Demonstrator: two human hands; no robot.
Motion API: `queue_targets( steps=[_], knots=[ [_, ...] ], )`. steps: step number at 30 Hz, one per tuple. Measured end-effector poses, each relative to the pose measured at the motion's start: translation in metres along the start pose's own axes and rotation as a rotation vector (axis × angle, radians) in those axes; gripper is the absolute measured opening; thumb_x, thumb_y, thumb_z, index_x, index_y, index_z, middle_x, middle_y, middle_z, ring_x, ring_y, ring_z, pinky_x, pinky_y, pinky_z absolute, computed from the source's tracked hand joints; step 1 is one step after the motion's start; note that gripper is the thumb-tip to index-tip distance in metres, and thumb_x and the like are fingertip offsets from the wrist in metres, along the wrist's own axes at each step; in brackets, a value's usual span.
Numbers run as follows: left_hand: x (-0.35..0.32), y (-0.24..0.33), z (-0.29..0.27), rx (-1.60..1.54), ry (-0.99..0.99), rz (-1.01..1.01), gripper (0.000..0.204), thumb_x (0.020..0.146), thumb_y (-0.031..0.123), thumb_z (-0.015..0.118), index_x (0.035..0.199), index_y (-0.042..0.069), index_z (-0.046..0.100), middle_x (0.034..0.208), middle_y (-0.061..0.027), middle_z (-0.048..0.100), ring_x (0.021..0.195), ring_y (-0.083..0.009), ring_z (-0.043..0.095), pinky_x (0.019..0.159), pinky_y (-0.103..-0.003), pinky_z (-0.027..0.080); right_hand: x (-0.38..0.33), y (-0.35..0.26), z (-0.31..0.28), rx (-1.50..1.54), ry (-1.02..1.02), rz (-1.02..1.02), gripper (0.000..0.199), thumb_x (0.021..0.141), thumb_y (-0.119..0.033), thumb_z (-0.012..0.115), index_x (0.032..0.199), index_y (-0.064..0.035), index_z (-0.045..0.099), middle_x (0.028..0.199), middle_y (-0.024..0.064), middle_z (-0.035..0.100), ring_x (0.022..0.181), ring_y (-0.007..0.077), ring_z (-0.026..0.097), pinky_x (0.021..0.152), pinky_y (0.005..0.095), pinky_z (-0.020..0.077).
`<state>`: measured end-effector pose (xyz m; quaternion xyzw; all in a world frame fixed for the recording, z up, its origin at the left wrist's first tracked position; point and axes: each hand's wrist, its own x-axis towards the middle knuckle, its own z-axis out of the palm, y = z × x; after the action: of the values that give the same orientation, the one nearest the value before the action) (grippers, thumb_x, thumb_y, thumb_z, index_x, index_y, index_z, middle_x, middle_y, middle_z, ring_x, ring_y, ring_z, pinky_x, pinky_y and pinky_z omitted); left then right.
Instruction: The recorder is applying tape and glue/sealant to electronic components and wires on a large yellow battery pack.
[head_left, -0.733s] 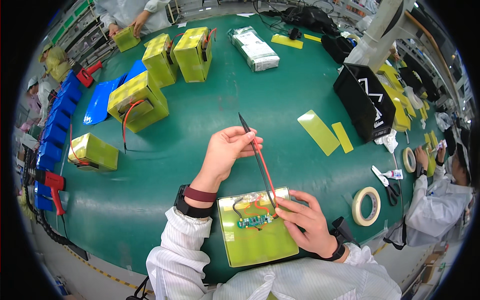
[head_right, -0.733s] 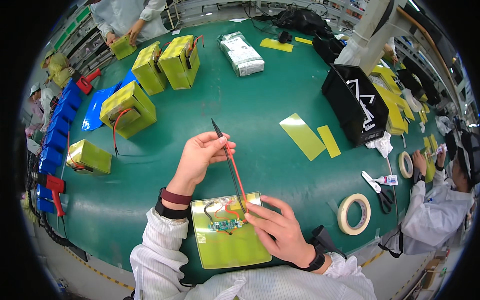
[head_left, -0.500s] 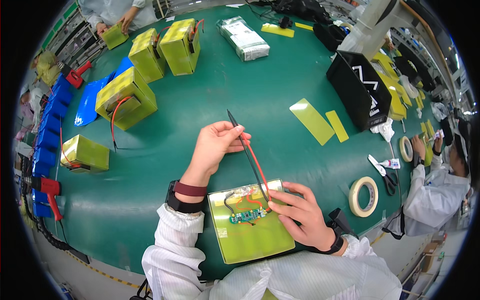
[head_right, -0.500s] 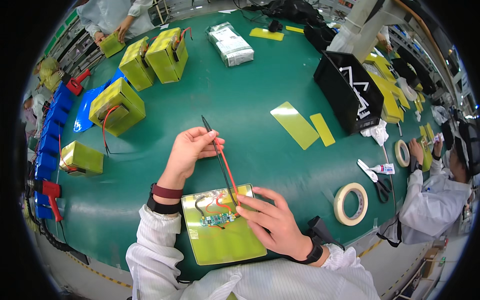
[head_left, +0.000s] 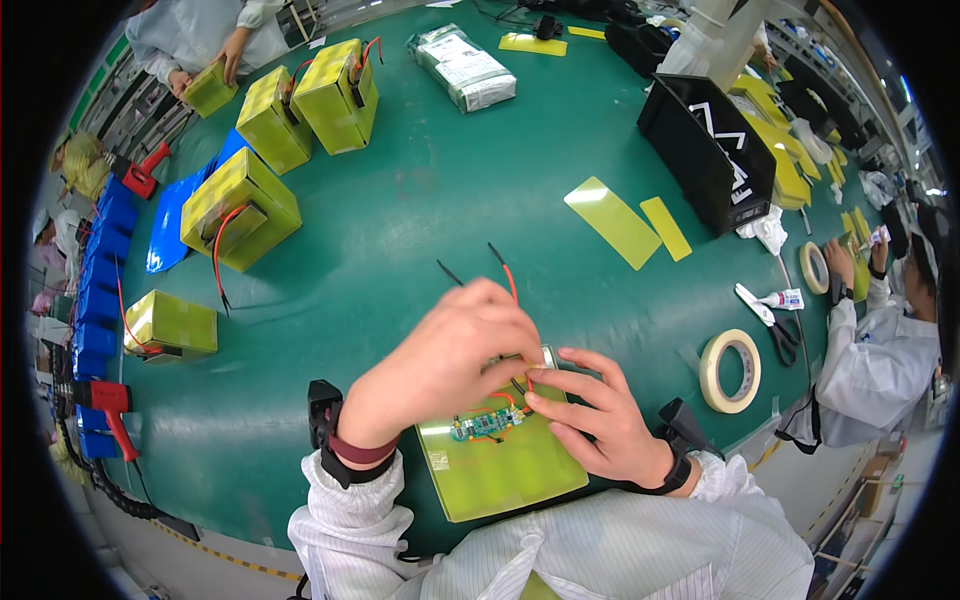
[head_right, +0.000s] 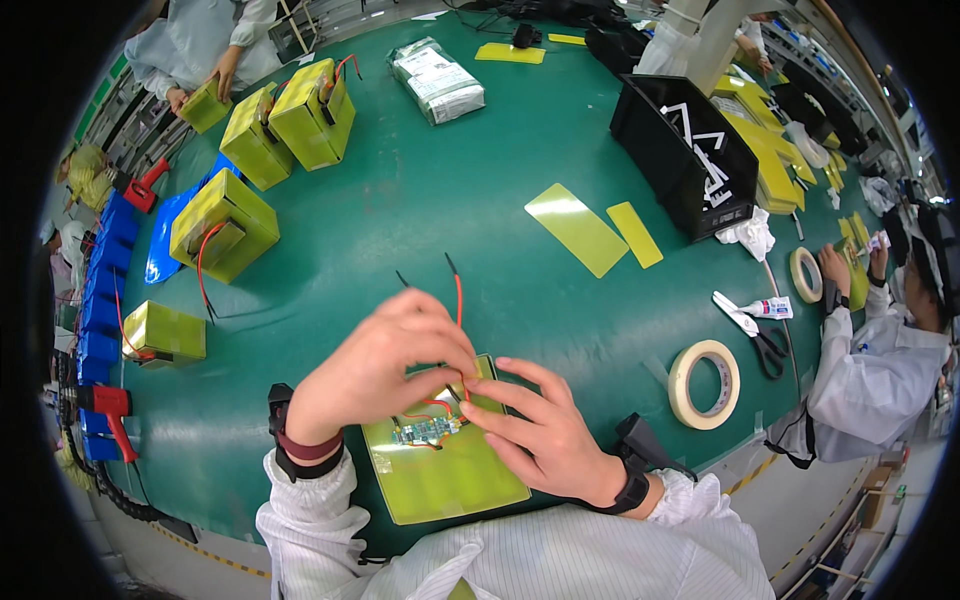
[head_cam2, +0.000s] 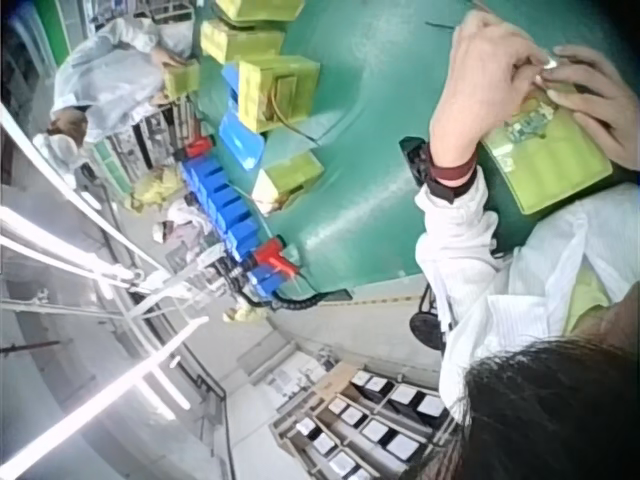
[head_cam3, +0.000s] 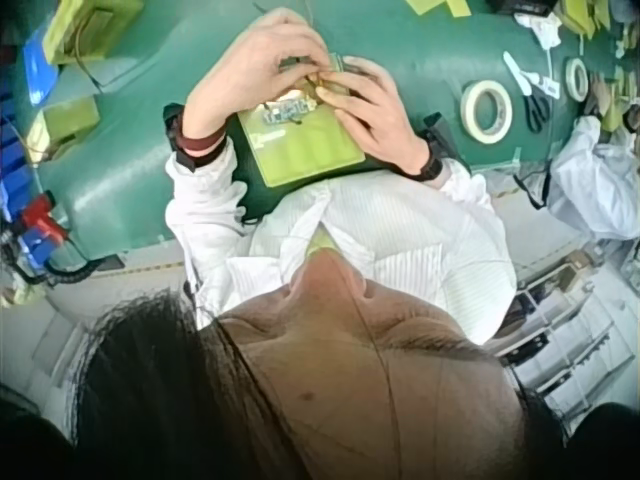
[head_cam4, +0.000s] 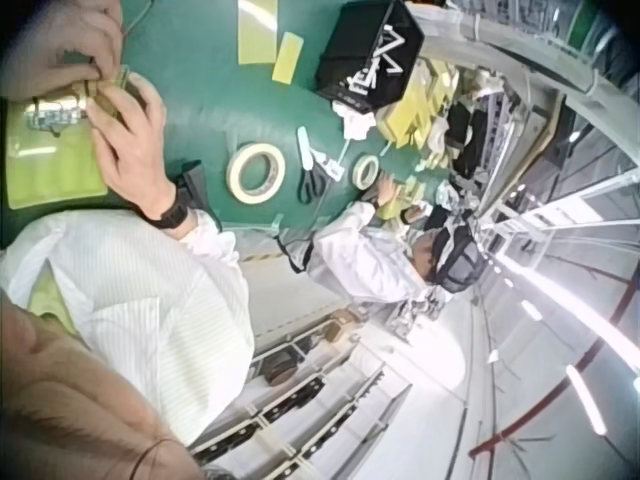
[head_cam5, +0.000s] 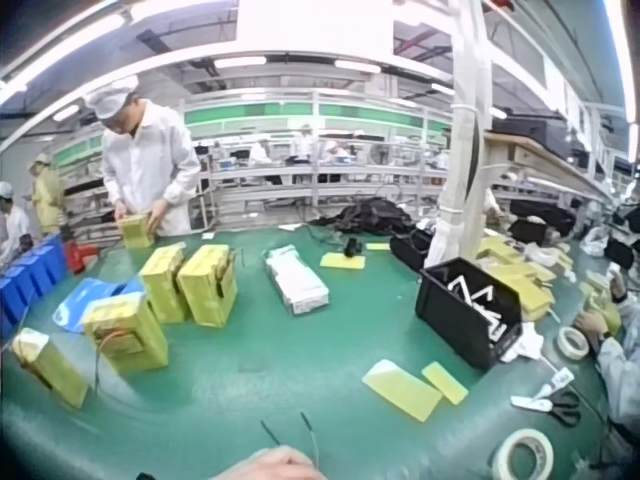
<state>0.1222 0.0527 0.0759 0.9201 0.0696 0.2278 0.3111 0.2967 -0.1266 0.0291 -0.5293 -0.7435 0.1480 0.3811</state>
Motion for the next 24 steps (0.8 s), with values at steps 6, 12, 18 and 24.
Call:
queue_targets(
  steps=[6, 12, 18, 24],
  knots=[
    [0.0001, 0.008, 0.0022, -0.217, -0.207, -0.134, 0.023, 0.075, -0.001, 0.077, 0.095, 0.009, 0.07, 0.091, -0.0011, 0.069, 0.091, -0.0245, 0.057, 0.076, -0.035, 0.051, -0.0041, -0.0062, 0.0025, 0.003, -0.016, 0.034, 0.047, 0.083, -0.007, 0.069, 0.129, -0.0099, 0.067, 0.136, 0.0076, 0.057, 0.129, 0.0366, 0.046, 0.105, 0.0454, 0.037],
    [-0.0015, 0.0077, -0.0008, -0.182, -0.236, -0.121, 0.025, 0.073, -0.004, 0.074, 0.094, 0.008, 0.07, 0.092, -0.0005, 0.069, 0.091, -0.0246, 0.057, 0.079, -0.035, 0.051, -0.0054, -0.0043, 0.0005, -0.021, -0.057, 0.003, 0.048, 0.085, -0.009, 0.066, 0.134, -0.0088, 0.064, 0.135, 0.0072, 0.056, 0.131, 0.0359, 0.043, 0.105, 0.0462, 0.035],
    [-0.0032, 0.0052, -0.0002, -0.152, -0.213, -0.084, 0.023, 0.071, -0.004, 0.076, 0.09, 0.008, 0.072, 0.09, -0.0004, 0.069, 0.09, -0.0247, 0.058, 0.081, -0.036, 0.051, -0.0054, -0.0065, -0.0001, -0.021, -0.115, 0.021, 0.055, 0.082, -0.004, 0.065, 0.136, -0.0057, 0.062, 0.138, 0.0093, 0.054, 0.133, 0.0364, 0.04, 0.112, 0.0455, 0.0318],
    [-0.0002, 0.0099, -0.0014, -0.096, -0.207, -0.063, 0.02, 0.071, -0.001, 0.078, 0.088, 0.008, 0.072, 0.086, -0.0014, 0.069, 0.088, -0.025, 0.059, 0.081, -0.037, 0.051, -0.0053, -0.0052, 0.0001, -0.011, -0.072, 0.007, 0.052, 0.086, -0.007, 0.065, 0.138, -0.0077, 0.06, 0.137, 0.0096, 0.053, 0.131, 0.0371, 0.043, 0.105, 0.0482, 0.0359]
  ],
)
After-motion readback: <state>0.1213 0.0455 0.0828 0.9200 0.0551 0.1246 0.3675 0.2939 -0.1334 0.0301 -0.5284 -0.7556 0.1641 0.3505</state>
